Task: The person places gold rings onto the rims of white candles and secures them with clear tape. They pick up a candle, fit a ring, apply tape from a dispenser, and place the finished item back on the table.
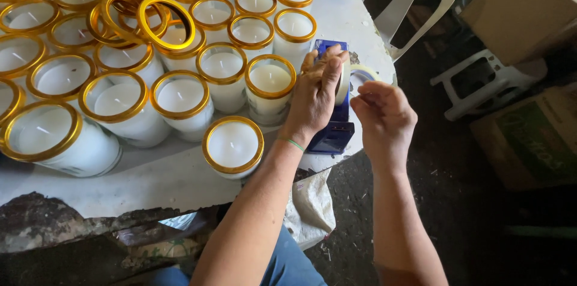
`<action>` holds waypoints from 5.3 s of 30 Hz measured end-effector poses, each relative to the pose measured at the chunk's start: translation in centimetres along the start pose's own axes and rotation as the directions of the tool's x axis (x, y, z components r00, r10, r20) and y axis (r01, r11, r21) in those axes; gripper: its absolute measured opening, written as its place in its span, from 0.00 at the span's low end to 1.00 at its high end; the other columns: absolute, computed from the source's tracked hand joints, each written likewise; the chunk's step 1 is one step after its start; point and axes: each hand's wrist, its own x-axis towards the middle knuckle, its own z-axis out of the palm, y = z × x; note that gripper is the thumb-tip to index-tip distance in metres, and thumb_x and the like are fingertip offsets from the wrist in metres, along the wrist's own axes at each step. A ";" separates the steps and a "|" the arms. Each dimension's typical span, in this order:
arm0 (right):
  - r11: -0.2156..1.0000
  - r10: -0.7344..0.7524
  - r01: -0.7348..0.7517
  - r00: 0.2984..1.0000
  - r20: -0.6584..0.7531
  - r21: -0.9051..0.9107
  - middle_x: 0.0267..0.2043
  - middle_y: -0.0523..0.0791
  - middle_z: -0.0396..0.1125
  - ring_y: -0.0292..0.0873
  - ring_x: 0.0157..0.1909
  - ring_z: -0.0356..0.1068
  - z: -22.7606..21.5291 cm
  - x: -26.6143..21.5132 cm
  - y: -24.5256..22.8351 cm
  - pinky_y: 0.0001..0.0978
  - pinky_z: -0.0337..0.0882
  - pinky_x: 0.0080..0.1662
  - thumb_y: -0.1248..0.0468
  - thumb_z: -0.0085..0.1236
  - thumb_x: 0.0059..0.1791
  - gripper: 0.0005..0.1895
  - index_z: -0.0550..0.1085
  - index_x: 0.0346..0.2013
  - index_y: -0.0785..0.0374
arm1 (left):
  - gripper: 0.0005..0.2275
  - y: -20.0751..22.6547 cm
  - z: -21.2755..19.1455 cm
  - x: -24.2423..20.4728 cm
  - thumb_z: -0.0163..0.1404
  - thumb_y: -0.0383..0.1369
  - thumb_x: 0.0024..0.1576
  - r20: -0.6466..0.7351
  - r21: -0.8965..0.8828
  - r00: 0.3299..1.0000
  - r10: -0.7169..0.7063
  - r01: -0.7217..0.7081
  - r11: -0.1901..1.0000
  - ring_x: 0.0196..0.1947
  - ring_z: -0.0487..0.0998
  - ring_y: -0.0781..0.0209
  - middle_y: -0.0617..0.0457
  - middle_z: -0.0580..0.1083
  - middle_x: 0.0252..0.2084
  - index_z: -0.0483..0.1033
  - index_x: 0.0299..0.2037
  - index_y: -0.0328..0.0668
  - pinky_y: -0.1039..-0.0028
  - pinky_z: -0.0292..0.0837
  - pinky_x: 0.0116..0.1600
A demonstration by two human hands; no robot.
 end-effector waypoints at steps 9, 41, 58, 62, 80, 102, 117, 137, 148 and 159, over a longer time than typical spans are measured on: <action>0.856 -0.428 0.490 0.850 0.308 -0.162 0.48 0.59 0.69 0.58 0.42 0.74 -1.8 1.8 0.9 0.49 0.76 0.45 0.81 0.65 0.47 0.18 0.77 0.51 0.72 | 0.32 -3.7 1.3 1.7 0.26 0.57 0.68 0.021 0.220 0.983 -0.183 0.174 0.960 0.73 0.60 0.43 0.47 0.74 0.62 0.75 0.62 0.44 0.54 0.48 0.75; 0.376 -0.325 0.836 0.523 0.788 -0.400 0.32 0.50 0.73 0.47 0.32 0.77 -2.2 7.4 -2.8 0.34 0.76 0.31 0.68 0.58 0.52 0.05 0.80 0.34 0.66 | 0.44 -3.4 -1.7 0.7 0.64 0.49 0.41 0.279 0.139 0.958 0.064 -0.106 0.985 0.75 0.57 0.38 0.35 0.67 0.67 0.64 0.70 0.43 0.51 0.28 0.80; 0.107 -0.069 0.863 0.503 0.862 -0.494 0.28 0.39 0.68 0.39 0.31 0.75 -1.0 7.9 -1.9 0.27 0.76 0.33 0.65 0.54 0.53 0.10 0.71 0.27 0.52 | 0.42 -3.4 -2.0 0.7 0.73 0.41 0.40 0.272 0.095 0.961 0.041 -0.069 0.993 0.74 0.60 0.48 0.36 0.69 0.65 0.67 0.66 0.40 0.60 0.20 0.80; 0.151 -0.059 0.852 0.514 0.856 -0.502 0.28 0.39 0.68 0.40 0.31 0.75 -1.2 8.5 -0.3 0.27 0.76 0.33 0.64 0.55 0.53 0.11 0.71 0.26 0.52 | 0.42 -2.9 -2.2 0.6 0.73 0.40 0.41 0.278 0.112 0.960 0.034 -0.068 0.991 0.74 0.60 0.44 0.33 0.68 0.66 0.66 0.67 0.40 0.58 0.19 0.80; 0.454 -0.168 0.772 0.565 0.808 -0.445 0.25 0.45 0.69 0.45 0.28 0.75 -0.4 8.2 -1.5 0.30 0.74 0.30 0.67 0.56 0.56 0.18 0.71 0.20 0.59 | 0.42 -3.4 -1.8 0.2 0.73 0.40 0.39 0.239 0.104 0.968 0.072 -0.099 0.990 0.73 0.61 0.44 0.33 0.69 0.64 0.66 0.65 0.38 0.56 0.21 0.80; 0.762 -0.172 0.590 0.580 0.796 -0.265 0.31 0.53 0.74 0.52 0.30 0.75 -0.2 9.7 -3.1 0.38 0.74 0.33 0.73 0.58 0.51 0.06 0.81 0.32 0.69 | 0.43 -4.7 -1.5 0.0 0.71 0.43 0.39 0.222 0.075 0.970 0.095 -0.114 0.991 0.74 0.60 0.48 0.37 0.68 0.65 0.66 0.66 0.42 0.58 0.20 0.81; 0.767 -0.215 0.578 0.640 0.738 -0.278 0.30 0.51 0.73 0.46 0.28 0.72 -1.3 10.5 1.8 0.35 0.72 0.32 0.73 0.60 0.53 0.04 0.81 0.36 0.68 | 0.41 -4.8 -1.2 -0.2 0.72 0.41 0.40 0.198 0.105 0.970 0.142 -0.165 0.981 0.73 0.62 0.45 0.34 0.69 0.63 0.67 0.65 0.41 0.56 0.23 0.81; 0.450 -0.510 0.856 0.481 0.714 -0.255 0.35 0.52 0.73 0.53 0.34 0.75 0.2 7.3 -0.7 0.38 0.75 0.35 0.74 0.59 0.53 0.01 0.78 0.38 0.68 | 0.44 -5.2 -1.1 -0.3 0.73 0.40 0.37 0.181 0.105 0.975 0.128 -0.149 0.983 0.73 0.63 0.47 0.37 0.70 0.64 0.67 0.66 0.44 0.55 0.26 0.82; 0.572 -0.377 0.775 0.537 0.754 -0.266 0.36 0.54 0.71 0.58 0.37 0.75 -0.9 7.5 -2.3 0.43 0.74 0.36 0.71 0.58 0.54 0.04 0.78 0.39 0.71 | 0.42 -4.6 -1.5 -0.2 0.71 0.44 0.40 0.192 0.082 0.974 0.121 -0.139 0.987 0.74 0.61 0.47 0.38 0.69 0.65 0.67 0.66 0.43 0.57 0.24 0.82; 0.281 -0.270 0.869 0.479 0.835 -0.408 0.31 0.44 0.70 0.46 0.39 0.77 -1.5 8.8 1.9 0.34 0.78 0.44 0.67 0.55 0.53 0.06 0.76 0.32 0.58 | 0.41 -4.0 -1.6 -0.4 0.73 0.41 0.38 0.151 0.085 0.981 0.122 -0.136 0.987 0.72 0.64 0.44 0.35 0.70 0.63 0.69 0.64 0.42 0.56 0.24 0.81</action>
